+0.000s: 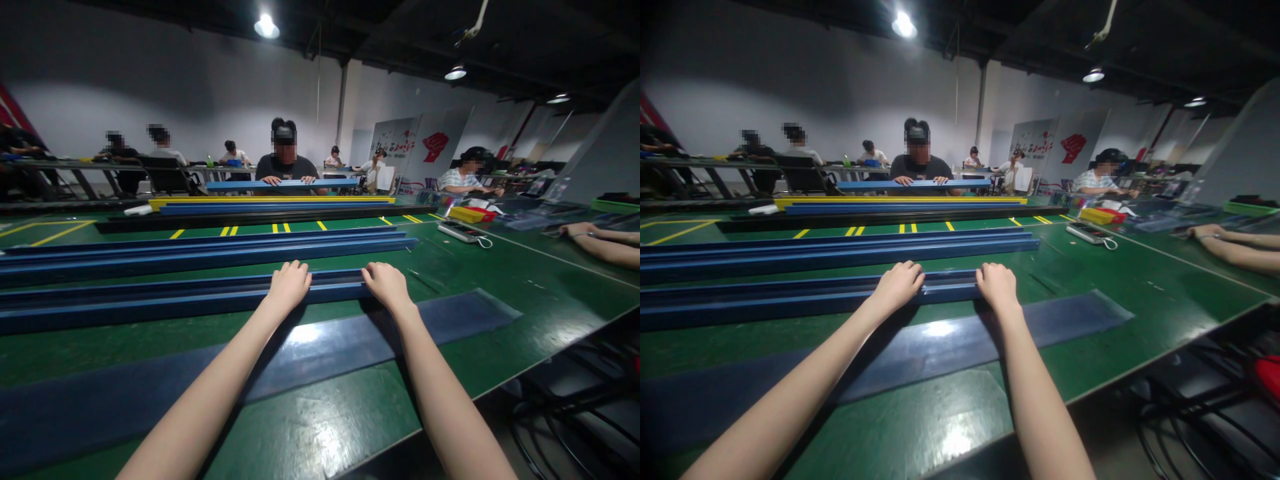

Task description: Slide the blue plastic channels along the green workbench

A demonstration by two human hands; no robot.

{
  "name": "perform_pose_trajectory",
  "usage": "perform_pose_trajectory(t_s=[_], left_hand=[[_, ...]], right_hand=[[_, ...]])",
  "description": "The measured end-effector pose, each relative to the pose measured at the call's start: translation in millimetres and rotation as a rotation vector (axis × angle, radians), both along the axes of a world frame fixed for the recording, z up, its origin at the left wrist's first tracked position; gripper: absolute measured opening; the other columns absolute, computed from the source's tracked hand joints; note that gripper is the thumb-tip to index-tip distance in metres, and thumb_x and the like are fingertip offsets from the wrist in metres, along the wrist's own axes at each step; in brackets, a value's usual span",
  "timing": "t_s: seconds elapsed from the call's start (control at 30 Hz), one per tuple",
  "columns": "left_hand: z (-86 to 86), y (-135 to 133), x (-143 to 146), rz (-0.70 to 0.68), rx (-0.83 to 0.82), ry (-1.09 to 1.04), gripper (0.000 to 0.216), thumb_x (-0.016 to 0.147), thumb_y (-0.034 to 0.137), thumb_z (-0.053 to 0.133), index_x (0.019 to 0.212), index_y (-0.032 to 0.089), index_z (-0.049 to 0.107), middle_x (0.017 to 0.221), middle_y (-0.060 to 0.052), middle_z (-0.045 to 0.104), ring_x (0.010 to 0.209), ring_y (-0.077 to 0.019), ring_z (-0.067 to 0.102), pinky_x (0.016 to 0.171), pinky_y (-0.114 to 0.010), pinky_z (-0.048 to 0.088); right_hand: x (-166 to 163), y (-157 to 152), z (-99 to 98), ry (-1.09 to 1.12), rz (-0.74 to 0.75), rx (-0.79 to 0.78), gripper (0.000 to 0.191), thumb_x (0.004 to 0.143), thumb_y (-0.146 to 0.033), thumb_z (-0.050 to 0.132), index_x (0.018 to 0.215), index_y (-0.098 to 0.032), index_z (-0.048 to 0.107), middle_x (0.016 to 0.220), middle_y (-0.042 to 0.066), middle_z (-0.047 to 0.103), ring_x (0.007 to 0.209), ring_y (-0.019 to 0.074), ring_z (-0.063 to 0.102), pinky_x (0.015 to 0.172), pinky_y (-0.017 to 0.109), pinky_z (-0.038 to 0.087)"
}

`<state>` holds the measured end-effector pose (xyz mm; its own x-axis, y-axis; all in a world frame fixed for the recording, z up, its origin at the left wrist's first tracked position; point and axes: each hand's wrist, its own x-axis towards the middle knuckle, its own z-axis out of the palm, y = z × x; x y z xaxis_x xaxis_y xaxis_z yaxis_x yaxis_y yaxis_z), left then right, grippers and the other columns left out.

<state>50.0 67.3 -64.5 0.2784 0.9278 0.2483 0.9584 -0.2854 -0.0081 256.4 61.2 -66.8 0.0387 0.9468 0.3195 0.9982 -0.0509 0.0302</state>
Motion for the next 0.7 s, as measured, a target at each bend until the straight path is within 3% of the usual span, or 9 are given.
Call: perform_pose_trajectory(t_s=[0.37,0.57,0.7], left_hand=[[-7.4,-6,15,-0.317,0.034,0.012,0.034,0.09,0.035,0.034,0.113,0.019,0.052,0.119,-0.007,0.053,0.111,-0.0206,0.046,0.091,-0.034,0.036],[-15.9,-3,11,-0.322,0.017,0.009,0.045,0.089,0.045,0.031,0.128,0.026,0.038,0.13,-0.006,0.046,0.119,-0.0213,0.04,0.094,-0.036,0.032],[-14.2,-1,9,-0.307,-0.008,0.02,0.044,0.088,0.045,0.034,0.127,0.028,0.039,0.129,-0.006,0.047,0.118,-0.022,0.041,0.093,-0.037,0.032]], right_hand=[[-23,-4,-4.6,-0.053,0.197,0.027,0.029,0.088,-0.031,0.033,0.088,-0.019,0.059,0.089,0.008,0.064,0.087,0.0198,0.055,0.069,0.028,0.039],[-27,-5,-4.3,-0.064,0.28,0.013,0.027,0.089,-0.029,0.033,0.088,-0.019,0.058,0.09,0.008,0.063,0.088,0.0203,0.053,0.072,0.029,0.037],[-29,-6,-3.1,-0.072,0.318,-0.013,0.026,0.089,-0.027,0.033,0.089,-0.019,0.057,0.092,0.008,0.063,0.09,0.0205,0.052,0.073,0.029,0.036]])
